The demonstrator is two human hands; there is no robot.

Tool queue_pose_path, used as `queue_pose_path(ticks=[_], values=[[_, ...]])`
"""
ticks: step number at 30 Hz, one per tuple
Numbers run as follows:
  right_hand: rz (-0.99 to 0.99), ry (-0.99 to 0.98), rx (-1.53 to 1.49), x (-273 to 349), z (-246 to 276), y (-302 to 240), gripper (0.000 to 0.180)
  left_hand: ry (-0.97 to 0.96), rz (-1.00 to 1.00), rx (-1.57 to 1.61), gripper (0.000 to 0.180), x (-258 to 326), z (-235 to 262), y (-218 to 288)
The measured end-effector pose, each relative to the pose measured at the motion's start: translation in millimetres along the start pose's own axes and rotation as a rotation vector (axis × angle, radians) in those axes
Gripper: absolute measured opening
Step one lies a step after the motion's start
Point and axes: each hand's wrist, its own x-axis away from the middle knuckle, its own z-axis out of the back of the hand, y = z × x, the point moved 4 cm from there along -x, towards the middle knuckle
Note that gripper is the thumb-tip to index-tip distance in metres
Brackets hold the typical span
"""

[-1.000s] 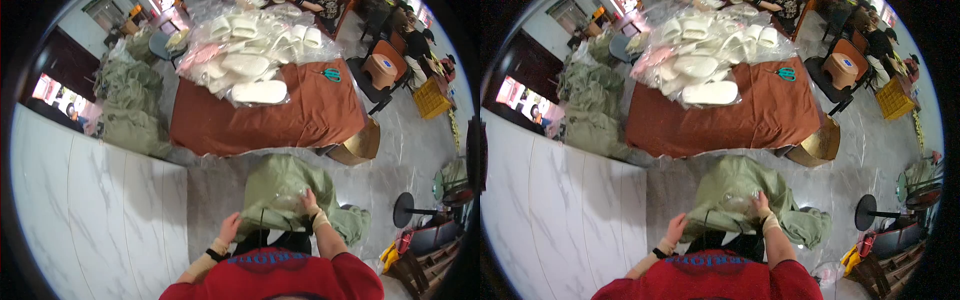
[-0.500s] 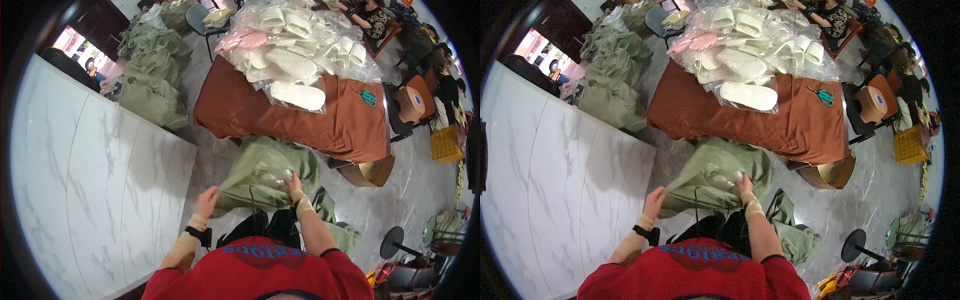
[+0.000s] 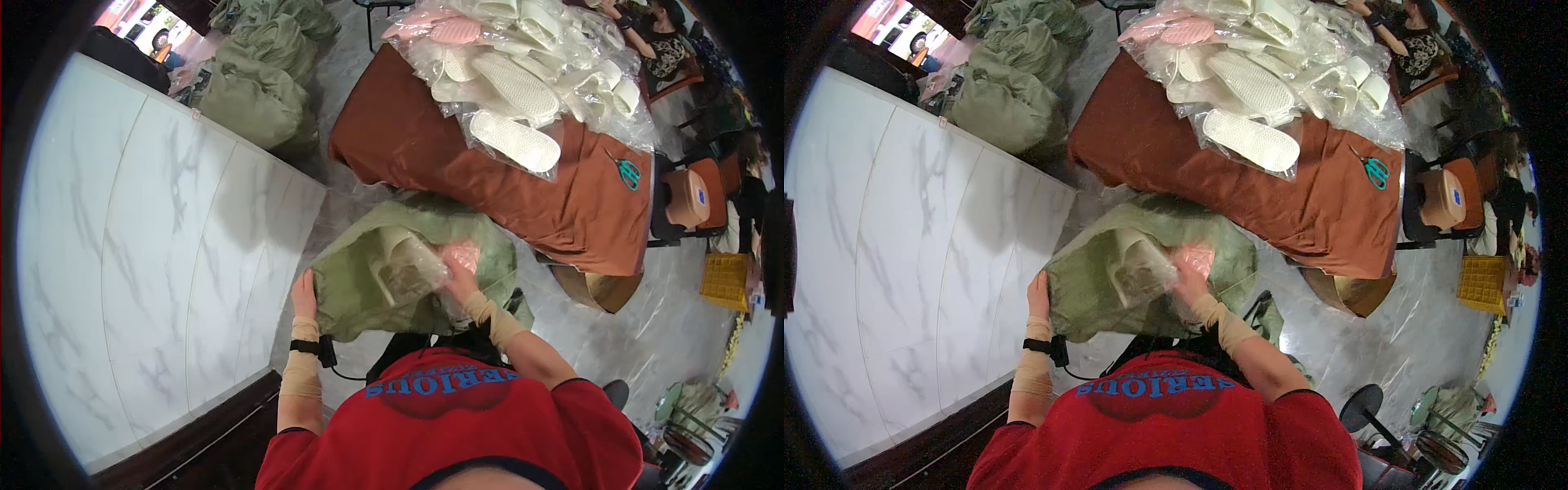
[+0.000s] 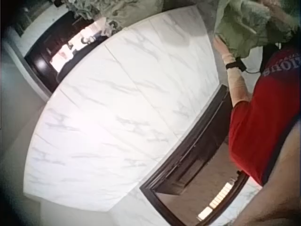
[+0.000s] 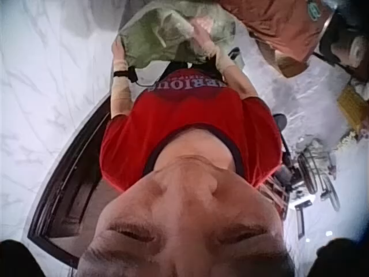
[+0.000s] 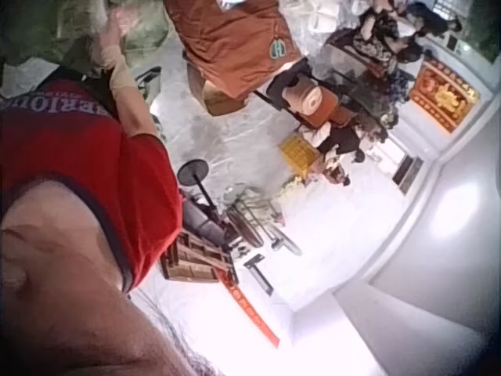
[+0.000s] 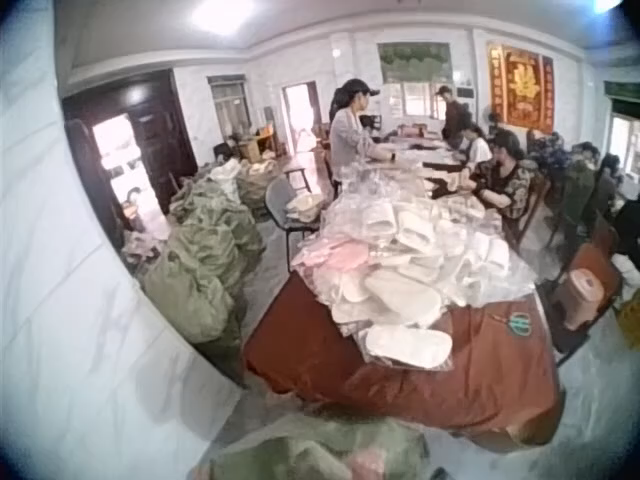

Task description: Packing manufactured sandals into plastic bags and organizing them.

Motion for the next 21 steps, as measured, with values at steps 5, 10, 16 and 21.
queue_pose_path(ticks=[5,10,16,21], values=[[0.084,-0.335,0.068,37,23,-83,0.041,-0.023,-0.022,0.049,0.041,-5,-17,-21],[0.249,-0.283,0.163,53,58,-142,0.034,-0.056,-0.078,0.140,0.041,-23,-31,-8],[0.249,-0.108,-0.179,30,130,-185,0.034,-0.054,-0.088,0.210,0.041,-36,-33,-30],[0.252,0.035,-0.602,4,224,-261,0.055,0.005,-0.066,0.156,0.043,-14,-21,-39]])
